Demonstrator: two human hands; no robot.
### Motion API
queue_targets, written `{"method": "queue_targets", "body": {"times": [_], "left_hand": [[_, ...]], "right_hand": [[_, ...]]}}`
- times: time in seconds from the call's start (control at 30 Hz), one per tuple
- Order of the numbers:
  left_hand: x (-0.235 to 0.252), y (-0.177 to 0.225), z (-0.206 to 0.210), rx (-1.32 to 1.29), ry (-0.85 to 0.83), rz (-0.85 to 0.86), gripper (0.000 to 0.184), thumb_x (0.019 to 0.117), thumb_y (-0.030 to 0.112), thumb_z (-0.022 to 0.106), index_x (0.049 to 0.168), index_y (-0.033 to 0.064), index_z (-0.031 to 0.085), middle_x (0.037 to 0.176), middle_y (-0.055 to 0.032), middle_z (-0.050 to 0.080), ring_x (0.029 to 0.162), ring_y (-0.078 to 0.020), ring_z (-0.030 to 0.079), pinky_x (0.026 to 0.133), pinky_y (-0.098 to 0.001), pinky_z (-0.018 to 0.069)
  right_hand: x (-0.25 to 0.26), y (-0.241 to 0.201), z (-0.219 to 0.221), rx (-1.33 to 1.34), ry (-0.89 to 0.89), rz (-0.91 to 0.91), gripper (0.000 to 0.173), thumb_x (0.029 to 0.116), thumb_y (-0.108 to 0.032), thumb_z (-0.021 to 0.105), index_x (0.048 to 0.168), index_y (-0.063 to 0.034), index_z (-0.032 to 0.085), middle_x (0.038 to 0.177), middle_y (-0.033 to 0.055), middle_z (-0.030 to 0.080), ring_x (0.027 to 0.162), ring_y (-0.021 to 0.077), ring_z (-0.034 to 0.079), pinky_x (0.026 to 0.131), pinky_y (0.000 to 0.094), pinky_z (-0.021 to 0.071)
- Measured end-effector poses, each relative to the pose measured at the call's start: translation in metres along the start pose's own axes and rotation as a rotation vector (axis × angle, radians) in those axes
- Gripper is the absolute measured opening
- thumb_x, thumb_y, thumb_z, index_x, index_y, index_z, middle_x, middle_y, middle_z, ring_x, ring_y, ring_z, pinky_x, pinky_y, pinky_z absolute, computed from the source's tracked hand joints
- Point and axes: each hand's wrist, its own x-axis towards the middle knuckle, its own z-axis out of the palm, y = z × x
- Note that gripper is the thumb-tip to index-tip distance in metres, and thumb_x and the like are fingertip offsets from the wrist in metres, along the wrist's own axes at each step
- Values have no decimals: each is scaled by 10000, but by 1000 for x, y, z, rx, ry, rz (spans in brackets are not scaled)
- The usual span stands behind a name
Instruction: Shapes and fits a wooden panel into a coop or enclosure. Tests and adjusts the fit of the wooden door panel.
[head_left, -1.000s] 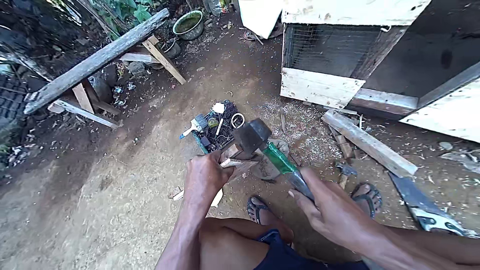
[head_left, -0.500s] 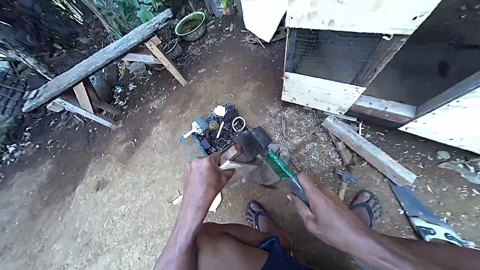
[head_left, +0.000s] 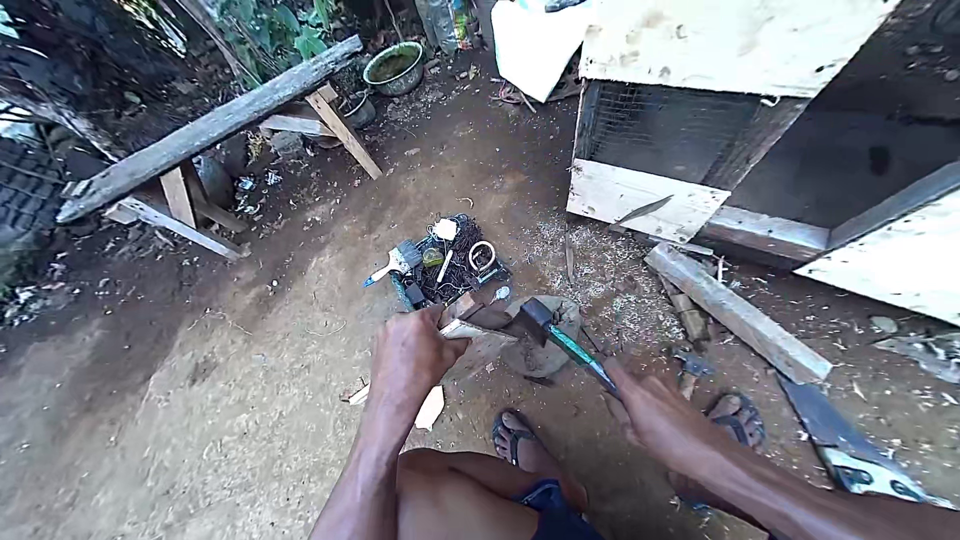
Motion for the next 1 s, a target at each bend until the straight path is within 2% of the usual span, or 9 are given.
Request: {"method": "queue_targets", "body": {"times": [0.13, 0.3, 0.53, 0.6, 0.7, 0.77, 0.83, 0.9, 1.0], "left_hand": [[6, -12, 3, -30, 1, -13, 390, 712, 428, 910, 724, 145, 642, 635, -67, 629, 641, -290, 649, 604, -572, 501], [13, -8, 1, -21, 4, 3, 400, 693, 430, 924, 733, 149, 643, 624, -60, 619, 626, -288, 638, 594, -579, 489], [13, -8, 2, -25, 54, 61, 404, 677, 425, 919, 720, 149, 628, 579, -37, 576, 553, -250, 594, 530, -545, 455], [14, -7, 2, -7, 43, 57, 418, 681, 433, 917, 699, 165, 596, 568, -20, 555, 547, -240, 580, 522, -531, 441], [10, -6, 3, 6, 36, 79, 388, 682, 425, 921, 721, 167, 634, 581, -23, 577, 565, -246, 595, 541, -538, 458], [12, -5, 3, 8, 69, 91, 387, 677, 442, 907, 715, 172, 631, 578, -18, 574, 561, -236, 590, 537, -532, 448], [13, -6, 2, -4, 52, 68, 385, 686, 429, 917, 729, 157, 648, 593, -40, 594, 575, -257, 609, 541, -548, 458], [17, -8, 0, -18, 40, 50, 385, 689, 415, 929, 752, 150, 658, 606, -45, 606, 576, -261, 617, 538, -555, 466], [20, -9, -1, -27, 41, 51, 378, 679, 399, 930, 748, 154, 651, 599, -39, 600, 563, -253, 609, 525, -547, 456]], "right_hand": [[-11, 6, -5, 159, 164, -12, 365, 1021, -322, 542, 1326, -124, 515, 752, 64, 645, 675, 266, 681, 628, 463, 573], [-11, -11, -37, 432, 608, -240, 407, 988, -464, 608, 1235, -142, 586, 794, -82, 640, 653, -28, 606, 571, 187, 535], [24, -37, -47, 571, 992, -388, 415, 951, -236, 707, 1266, -53, 508, 842, -24, 661, 670, 26, 647, 572, 235, 593], [41, -25, -11, 448, 814, -272, 355, 976, -266, 663, 1231, -47, 548, 759, 7, 656, 625, 84, 650, 567, 285, 580], [59, -4, 10, 279, 72, -49, 369, 1037, -276, 555, 1339, -78, 477, 886, 141, 676, 840, 319, 711, 775, 497, 581], [59, -5, 0, 257, 13, -43, 352, 1038, -275, 549, 1333, -96, 483, 878, 136, 671, 841, 322, 707, 768, 497, 575], [40, -15, -9, 246, 209, -131, 288, 1036, -296, 548, 1258, -112, 534, 774, 71, 650, 712, 252, 688, 661, 437, 577], [27, -25, -17, 259, 562, -258, 262, 1014, -305, 576, 1187, -108, 585, 721, 7, 629, 599, 145, 637, 535, 333, 545], [28, -36, -17, 373, 925, -391, 315, 1007, -245, 642, 1220, -19, 585, 817, 46, 673, 674, 70, 648, 590, 231, 558]]}}
